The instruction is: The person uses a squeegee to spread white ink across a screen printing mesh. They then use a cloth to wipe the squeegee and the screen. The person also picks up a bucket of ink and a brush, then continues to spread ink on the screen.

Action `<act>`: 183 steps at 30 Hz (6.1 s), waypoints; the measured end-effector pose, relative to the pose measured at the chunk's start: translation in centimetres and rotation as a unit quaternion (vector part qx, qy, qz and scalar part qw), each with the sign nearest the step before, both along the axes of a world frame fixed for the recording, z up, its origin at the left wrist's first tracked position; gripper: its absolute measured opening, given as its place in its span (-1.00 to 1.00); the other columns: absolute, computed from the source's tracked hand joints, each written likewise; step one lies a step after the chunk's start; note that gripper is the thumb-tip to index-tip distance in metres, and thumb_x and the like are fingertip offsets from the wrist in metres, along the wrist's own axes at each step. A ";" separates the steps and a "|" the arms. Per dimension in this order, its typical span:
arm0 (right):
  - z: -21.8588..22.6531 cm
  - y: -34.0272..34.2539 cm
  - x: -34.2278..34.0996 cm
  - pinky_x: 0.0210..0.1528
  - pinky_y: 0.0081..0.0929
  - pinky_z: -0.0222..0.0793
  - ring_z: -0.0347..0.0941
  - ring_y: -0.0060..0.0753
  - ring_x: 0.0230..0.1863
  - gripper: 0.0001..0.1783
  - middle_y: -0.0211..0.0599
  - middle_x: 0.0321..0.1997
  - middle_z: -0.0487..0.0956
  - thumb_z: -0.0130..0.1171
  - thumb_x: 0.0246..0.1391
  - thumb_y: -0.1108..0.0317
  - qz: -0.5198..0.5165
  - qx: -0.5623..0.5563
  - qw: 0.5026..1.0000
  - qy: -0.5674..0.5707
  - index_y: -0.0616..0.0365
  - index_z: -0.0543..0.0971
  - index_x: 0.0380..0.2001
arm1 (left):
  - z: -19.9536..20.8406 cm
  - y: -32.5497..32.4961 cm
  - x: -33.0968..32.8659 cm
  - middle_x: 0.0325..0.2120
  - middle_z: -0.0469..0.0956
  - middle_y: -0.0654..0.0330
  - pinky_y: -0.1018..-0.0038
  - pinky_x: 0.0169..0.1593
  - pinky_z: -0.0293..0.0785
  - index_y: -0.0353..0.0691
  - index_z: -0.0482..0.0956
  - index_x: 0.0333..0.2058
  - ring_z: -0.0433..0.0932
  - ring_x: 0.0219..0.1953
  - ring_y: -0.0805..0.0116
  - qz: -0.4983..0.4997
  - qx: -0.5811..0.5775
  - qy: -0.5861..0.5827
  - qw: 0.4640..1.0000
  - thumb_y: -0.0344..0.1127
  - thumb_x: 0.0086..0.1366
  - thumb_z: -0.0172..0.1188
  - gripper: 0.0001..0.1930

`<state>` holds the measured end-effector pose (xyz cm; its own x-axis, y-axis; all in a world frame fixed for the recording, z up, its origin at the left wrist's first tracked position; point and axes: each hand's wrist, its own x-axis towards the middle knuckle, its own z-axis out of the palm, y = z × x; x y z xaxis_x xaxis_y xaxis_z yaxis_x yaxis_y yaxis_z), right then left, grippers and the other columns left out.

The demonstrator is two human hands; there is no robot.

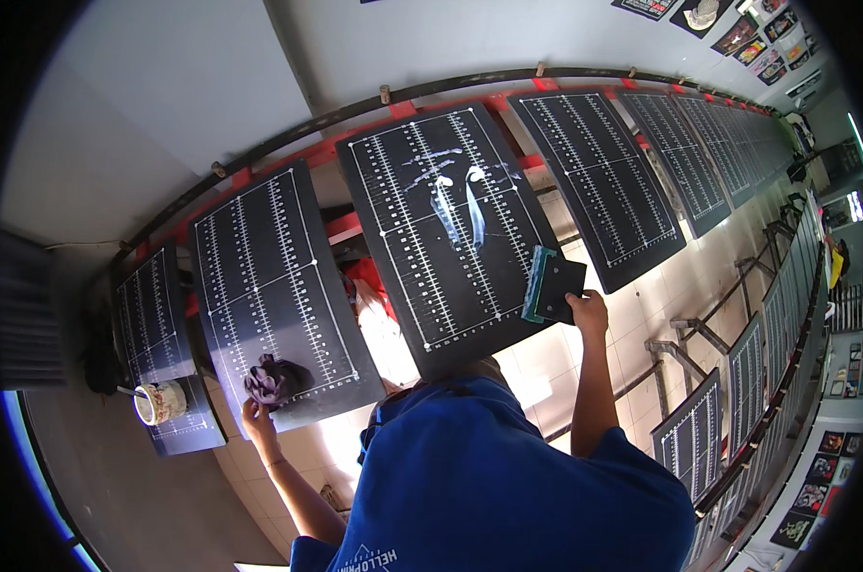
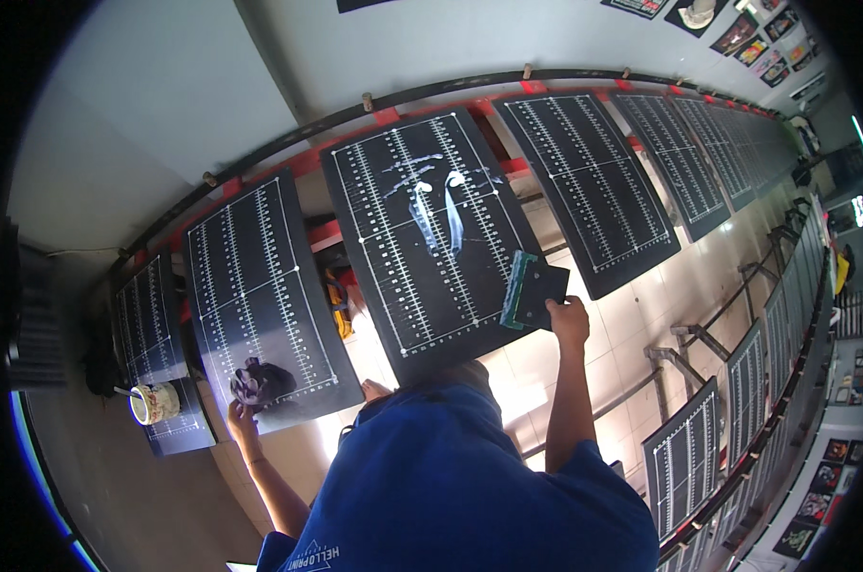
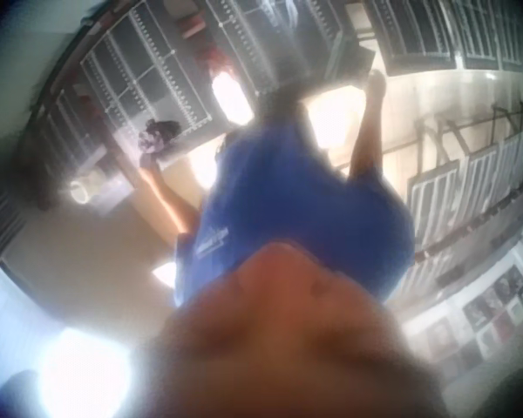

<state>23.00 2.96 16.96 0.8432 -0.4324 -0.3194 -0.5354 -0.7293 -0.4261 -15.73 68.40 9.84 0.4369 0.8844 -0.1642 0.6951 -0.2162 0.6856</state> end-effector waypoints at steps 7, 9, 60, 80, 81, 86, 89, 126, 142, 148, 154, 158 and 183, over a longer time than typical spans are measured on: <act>-1.5 -3.0 0.8 0.01 -0.20 0.47 0.63 0.01 -0.09 -0.26 0.02 -0.15 0.67 0.44 -0.17 -0.06 0.018 0.048 0.997 0.058 0.35 0.55 -0.07 | 4.6 -8.5 8.6 -0.21 0.50 0.13 0.49 -0.28 0.53 -0.34 0.51 0.00 0.57 -0.32 0.40 0.042 0.042 -0.180 0.982 -0.44 0.27 0.32 -0.66; -1.4 -3.3 1.0 -0.07 -0.29 0.50 0.64 -0.17 -0.16 -0.36 -0.03 -0.18 0.67 0.45 -0.15 0.09 -0.005 0.136 0.989 0.052 0.38 0.55 -0.11 | 5.4 -10.4 10.6 -0.23 0.48 0.15 0.49 -0.29 0.52 -0.31 0.50 0.00 0.57 -0.33 0.40 0.061 0.072 -0.212 0.973 -0.42 0.28 0.32 -0.66; 2.1 25.7 12.3 0.06 -0.25 0.50 0.53 -0.18 0.05 -0.37 -0.33 0.06 0.59 0.46 -0.23 0.42 0.550 -0.130 0.759 -0.323 0.01 0.59 0.04 | 6.0 -12.8 14.0 -0.20 0.51 -0.09 0.12 -0.01 0.43 -0.38 0.51 -0.08 0.48 -0.14 -0.14 -0.116 0.171 -0.018 0.978 -0.49 0.01 0.34 -0.57; 1.6 24.6 23.0 -0.17 -0.18 0.57 0.62 -0.09 -0.20 -0.77 -0.26 -0.24 0.63 0.26 -0.07 0.44 0.359 -0.198 0.859 -0.305 0.06 0.64 -0.26 | 8.2 -17.9 9.2 -0.20 0.41 0.12 0.41 -0.08 0.38 -0.40 0.49 -0.10 0.41 -0.20 0.27 0.092 0.090 -0.126 0.984 -0.42 0.21 0.29 -0.70; 2.2 27.4 23.3 -0.17 -0.17 0.57 0.62 -0.08 -0.20 -0.81 -0.23 -0.23 0.65 0.26 -0.11 0.44 0.365 -0.181 0.866 -0.290 0.08 0.63 -0.32 | 8.3 -18.2 9.6 -0.20 0.41 0.12 0.42 -0.09 0.36 -0.40 0.49 -0.11 0.40 -0.21 0.27 0.077 0.095 -0.118 0.985 -0.42 0.21 0.29 -0.69; 0.0 31.7 14.9 -0.27 -0.27 0.58 0.55 -0.20 -0.22 -0.72 -0.27 -0.25 0.56 0.24 -0.02 0.42 0.534 -0.148 0.761 -0.338 0.15 0.65 -0.17 | 10.4 -18.6 12.3 -0.21 0.41 0.11 0.39 -0.09 0.34 -0.41 0.50 -0.11 0.38 -0.23 0.25 0.044 0.115 -0.083 0.989 -0.38 0.22 0.28 -0.68; 2.0 26.3 6.9 -0.12 -0.36 0.58 0.51 -0.26 -0.03 -0.38 -0.31 0.04 0.54 0.36 -0.16 0.42 0.620 -0.078 0.725 -0.288 0.18 0.54 0.09 | 9.1 -17.7 11.9 -0.17 0.44 0.03 0.28 -0.03 0.37 -0.39 0.49 -0.04 0.44 -0.18 0.12 0.053 0.127 -0.055 0.989 -0.35 0.23 0.27 -0.64; 3.0 22.8 0.9 0.10 -0.37 0.45 0.45 -0.24 0.06 -0.28 -0.45 0.06 0.50 0.35 -0.26 0.52 0.632 -0.060 0.727 -0.260 0.04 0.53 0.12 | 41.1 -31.3 29.4 -0.42 0.49 0.12 0.23 -0.29 0.52 -0.25 0.62 -0.27 0.52 -0.38 0.11 -0.596 -0.126 -0.571 0.550 -0.24 0.18 0.27 -0.78; -0.9 24.3 23.9 -0.19 -0.31 0.56 0.55 -0.17 -0.13 -0.77 -0.29 -0.19 0.58 0.16 0.04 0.46 0.360 -0.273 0.815 -0.362 0.10 0.63 -0.20 | 17.6 -24.6 13.5 -0.34 0.54 0.12 0.39 -0.19 0.56 -0.31 0.40 -0.01 0.59 -0.33 0.32 -0.201 -0.052 -0.194 0.959 -0.62 0.31 0.10 -0.71; 1.5 22.6 7.3 -0.10 -0.32 0.60 0.53 -0.20 -0.10 -0.48 -0.19 -0.04 0.58 0.28 -0.13 0.45 0.479 -0.215 0.799 -0.294 0.29 0.59 0.01 | 14.3 -24.4 13.1 -0.40 0.51 0.20 0.50 -0.20 0.50 -0.28 0.38 0.01 0.55 -0.36 0.43 -0.100 -0.105 -0.209 0.967 -0.52 0.41 0.04 -0.78; -0.6 32.0 15.1 0.05 -0.36 0.49 0.51 -0.28 0.02 -0.62 -0.22 0.00 0.59 0.12 0.07 0.45 0.501 -0.163 0.772 -0.356 0.24 0.59 -0.01 | 16.6 -25.2 16.8 -0.42 0.51 0.17 0.46 -0.21 0.49 -0.29 0.40 -0.02 0.55 -0.39 0.40 -0.170 -0.067 -0.162 0.970 -0.56 0.39 0.01 -0.79; -1.1 34.3 26.5 0.03 -0.33 0.47 0.51 -0.29 0.01 -0.64 -0.40 -0.04 0.62 0.08 0.07 0.44 0.531 -0.138 0.745 -0.380 0.01 0.65 -0.04 | 16.5 -25.2 16.2 -0.42 0.51 0.17 0.45 -0.20 0.49 -0.31 0.41 -0.03 0.55 -0.39 0.39 -0.164 -0.054 -0.138 0.975 -0.56 0.37 0.04 -0.79; 0.4 22.5 8.3 0.16 -0.23 0.42 0.45 -0.15 0.11 -0.36 -0.28 0.16 0.52 0.20 -0.09 0.53 0.573 -0.066 0.757 -0.306 0.11 0.51 0.17 | 14.8 -23.1 16.1 -0.43 0.48 0.20 0.49 -0.20 0.46 -0.33 0.38 0.06 0.48 -0.38 0.45 -0.154 -0.082 -0.132 0.976 -0.57 0.39 -0.02 -0.72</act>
